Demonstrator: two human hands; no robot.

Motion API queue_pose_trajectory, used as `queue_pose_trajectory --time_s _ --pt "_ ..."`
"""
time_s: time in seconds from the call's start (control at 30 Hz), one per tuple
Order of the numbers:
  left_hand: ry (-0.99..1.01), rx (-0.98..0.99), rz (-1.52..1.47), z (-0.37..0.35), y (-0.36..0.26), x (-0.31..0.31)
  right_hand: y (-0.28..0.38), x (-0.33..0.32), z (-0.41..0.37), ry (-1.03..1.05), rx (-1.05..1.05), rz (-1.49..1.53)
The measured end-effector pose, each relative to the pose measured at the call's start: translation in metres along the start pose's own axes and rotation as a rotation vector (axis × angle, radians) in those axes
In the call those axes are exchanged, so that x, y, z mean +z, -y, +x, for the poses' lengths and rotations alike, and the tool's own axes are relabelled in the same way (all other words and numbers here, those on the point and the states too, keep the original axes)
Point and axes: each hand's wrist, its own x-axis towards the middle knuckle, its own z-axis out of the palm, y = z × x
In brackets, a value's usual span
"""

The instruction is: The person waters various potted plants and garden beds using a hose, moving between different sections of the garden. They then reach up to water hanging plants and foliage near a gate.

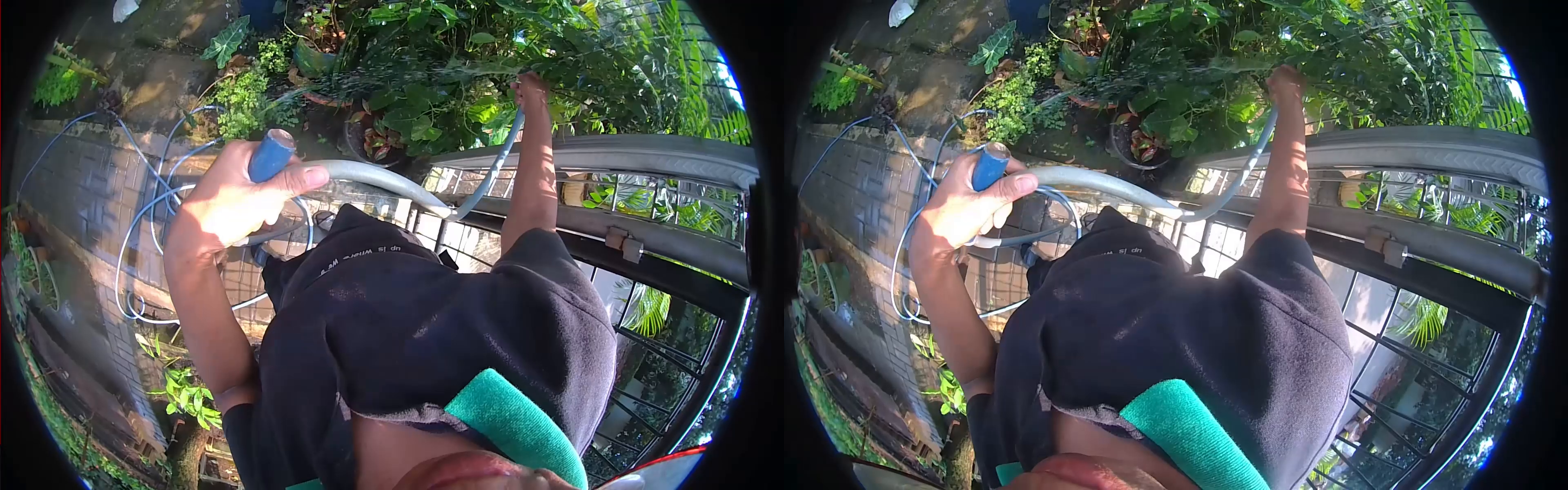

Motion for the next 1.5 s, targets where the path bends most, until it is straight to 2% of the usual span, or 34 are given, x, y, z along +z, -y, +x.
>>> queue_pose_trajectory --time_s 0.13,0.3,0.37,0.47,0.57,0.67,0.77,0.87,1.0,1.27,1.37,1.43,1.5 --pt "-0.081 0.090 -0.118 -0.014 -0.021 -0.009 0.005 -0.003 0.026 -0.038 -0.038 0.061" --pt "-0.140 0.159 -0.186 -0.029 -0.034 -0.010 0.016 0.001 0.019 -0.176 -0.216 0.332" --pt "-0.127 0.168 -0.171 -0.035 -0.037 -0.008 0.017 0.000 0.020 -0.206 -0.268 0.285" --pt "-0.208 0.167 0.011 -0.040 -0.045 -0.002 -0.003 -0.011 0.055 -0.310 -0.426 0.024" --pt "-0.281 0.261 0.103 -0.042 -0.050 0.002 -0.049 -0.023 0.143 -0.512 -0.703 -0.494" --pt "-0.306 0.282 0.131 -0.041 -0.053 0.002 -0.026 -0.032 0.128 -0.444 -0.525 -0.614" --pt "-0.311 0.279 0.109 -0.043 -0.058 0.001 -0.013 -0.037 0.118 -0.422 -0.607 -0.701" --pt "-0.333 0.283 0.104 -0.046 -0.066 0.000 0.007 -0.039 0.099 -0.401 -0.589 -0.480" --pt "-0.349 0.290 0.135 -0.048 -0.070 0.000 0.028 -0.039 0.084 -0.337 -0.581 -0.494" --pt "-0.372 0.262 0.168 -0.049 -0.066 -0.003 0.051 -0.034 0.069 -0.292 -0.642 -0.737" --pt "-0.374 0.305 0.192 -0.050 -0.067 -0.004 0.052 -0.034 0.047 -0.289 -0.693 -0.934" --pt "-0.359 0.376 0.184 -0.050 -0.063 -0.005 0.053 -0.033 0.016 -0.325 -0.709 -1.117" --pt "-0.352 0.369 0.211 -0.051 -0.059 -0.004 0.042 -0.035 0.003 -0.396 -0.695 -1.216"
